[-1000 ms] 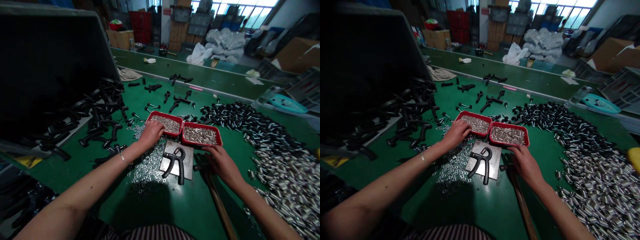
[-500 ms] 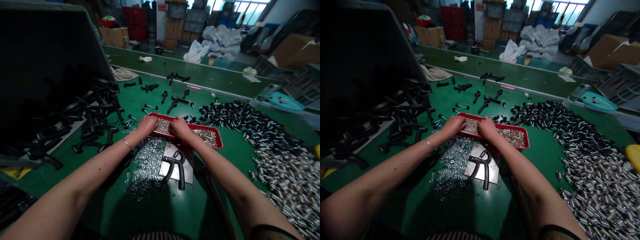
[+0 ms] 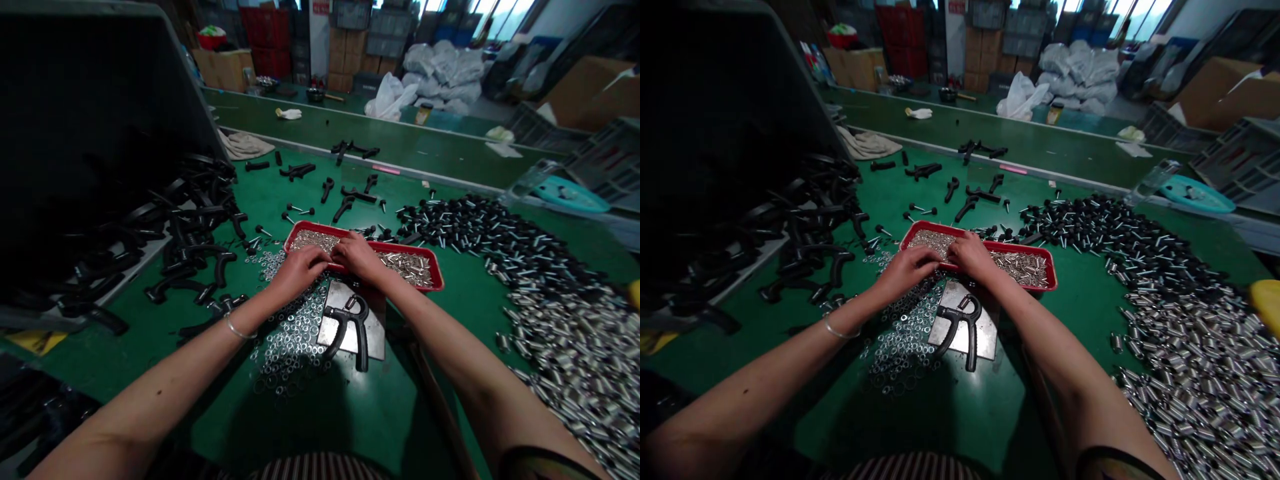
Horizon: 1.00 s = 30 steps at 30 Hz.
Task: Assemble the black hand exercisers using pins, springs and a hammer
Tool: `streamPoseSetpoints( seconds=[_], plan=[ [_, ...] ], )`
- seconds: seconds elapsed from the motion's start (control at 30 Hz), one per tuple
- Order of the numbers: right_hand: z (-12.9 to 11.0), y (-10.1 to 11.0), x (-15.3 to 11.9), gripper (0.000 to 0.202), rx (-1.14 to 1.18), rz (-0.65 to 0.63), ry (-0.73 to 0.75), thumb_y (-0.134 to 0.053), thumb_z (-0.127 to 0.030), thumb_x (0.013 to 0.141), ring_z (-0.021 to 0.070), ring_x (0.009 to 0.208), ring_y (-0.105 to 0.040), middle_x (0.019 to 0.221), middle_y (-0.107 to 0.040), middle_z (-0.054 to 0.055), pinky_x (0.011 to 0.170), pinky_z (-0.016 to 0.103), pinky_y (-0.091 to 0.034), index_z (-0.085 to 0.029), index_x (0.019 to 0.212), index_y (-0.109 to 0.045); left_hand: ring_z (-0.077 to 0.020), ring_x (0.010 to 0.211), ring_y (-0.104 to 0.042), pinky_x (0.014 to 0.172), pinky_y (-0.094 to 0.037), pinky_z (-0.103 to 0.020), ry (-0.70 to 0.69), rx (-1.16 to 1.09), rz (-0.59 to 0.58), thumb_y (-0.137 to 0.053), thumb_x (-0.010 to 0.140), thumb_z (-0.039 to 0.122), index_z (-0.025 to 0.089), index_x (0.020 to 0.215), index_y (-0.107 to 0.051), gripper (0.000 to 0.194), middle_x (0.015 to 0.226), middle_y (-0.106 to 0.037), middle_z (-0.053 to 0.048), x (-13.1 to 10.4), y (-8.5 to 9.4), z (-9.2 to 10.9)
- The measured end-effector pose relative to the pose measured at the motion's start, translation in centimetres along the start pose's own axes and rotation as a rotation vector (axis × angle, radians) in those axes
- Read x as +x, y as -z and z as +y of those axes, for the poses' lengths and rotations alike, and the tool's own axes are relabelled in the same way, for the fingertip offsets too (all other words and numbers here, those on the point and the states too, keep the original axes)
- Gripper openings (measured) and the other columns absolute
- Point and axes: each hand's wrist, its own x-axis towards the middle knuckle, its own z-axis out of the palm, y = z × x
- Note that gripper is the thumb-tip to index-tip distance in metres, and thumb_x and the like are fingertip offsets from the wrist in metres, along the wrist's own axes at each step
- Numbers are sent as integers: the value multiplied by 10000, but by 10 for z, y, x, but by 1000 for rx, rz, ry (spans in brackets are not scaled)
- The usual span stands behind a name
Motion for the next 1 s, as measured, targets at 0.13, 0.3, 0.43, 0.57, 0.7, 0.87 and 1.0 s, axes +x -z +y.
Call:
streamPoseSetpoints(
  seconds=[0.13, 0.3, 0.43, 0.57, 0.7, 0.87, 1.0],
  plan=[
    [8, -5, 5, 129, 84, -15, -11, -643, -244, 893, 247, 967, -475, 971, -691, 106, 869, 356, -278, -155, 945, -720, -162, 850, -650, 804, -504, -313, 121, -250, -140, -606, 850, 186, 186, 935, -674, 109, 920, -717, -20, -26, -26, 26],
    [9, -14, 6, 97, 109, 29, -71, -638, -204, 883, 234, 889, -519, 892, -704, 105, 902, 366, -292, -136, 860, -702, -170, 806, -658, 749, -493, -278, 194, -293, -194, -639, 845, 231, 162, 901, -678, 97, 875, -722, -19, -23, -50, 27],
    [7, -15, 2, 86, 158, 88, -100, -608, -176, 896, 221, 847, -542, 873, -708, 95, 918, 369, -303, -137, 869, -680, -194, 901, -642, 849, -461, -310, 26, -2, -219, -572, 922, 236, 173, 902, -692, 138, 933, -707, -42, -18, -60, 25],
    [7, -15, 1, 85, 232, 148, -101, -601, -134, 886, 201, 821, -564, 846, -707, 72, 940, 367, -316, -147, 832, -664, -223, 945, -618, 878, -427, -354, -82, 267, -254, -545, 953, 257, 175, 961, -687, 164, 941, -692, -58, -18, -67, 28],
    [6, -12, -2, 73, 316, 249, -137, -583, -181, 906, 194, 877, -586, 907, -700, 68, 905, 339, -375, -158, 876, -646, -225, 926, -599, 856, -412, -358, -130, 390, -265, -545, 954, 267, 175, 949, -684, 167, 927, -677, -60, -18, -70, 29],
    [-11, 10, -37, 102, 697, 515, -279, -556, -220, 906, 177, 892, -608, 957, -686, 41, 825, 314, -450, -192, 954, -642, -231, 897, -591, 821, -399, -361, -173, 470, -280, -524, 959, 261, 153, 888, -668, 193, 901, -675, -73, -15, -71, 31],
    [-28, 27, -89, 122, 1045, 539, -428, -651, -291, 856, 166, 836, -631, 921, -683, 14, 778, 307, -491, -216, 952, -644, -229, 877, -577, 812, -392, -362, -232, 517, -284, -486, 976, 246, 137, 884, -649, 217, 885, -664, -84, -15, -71, 34]
  ],
)
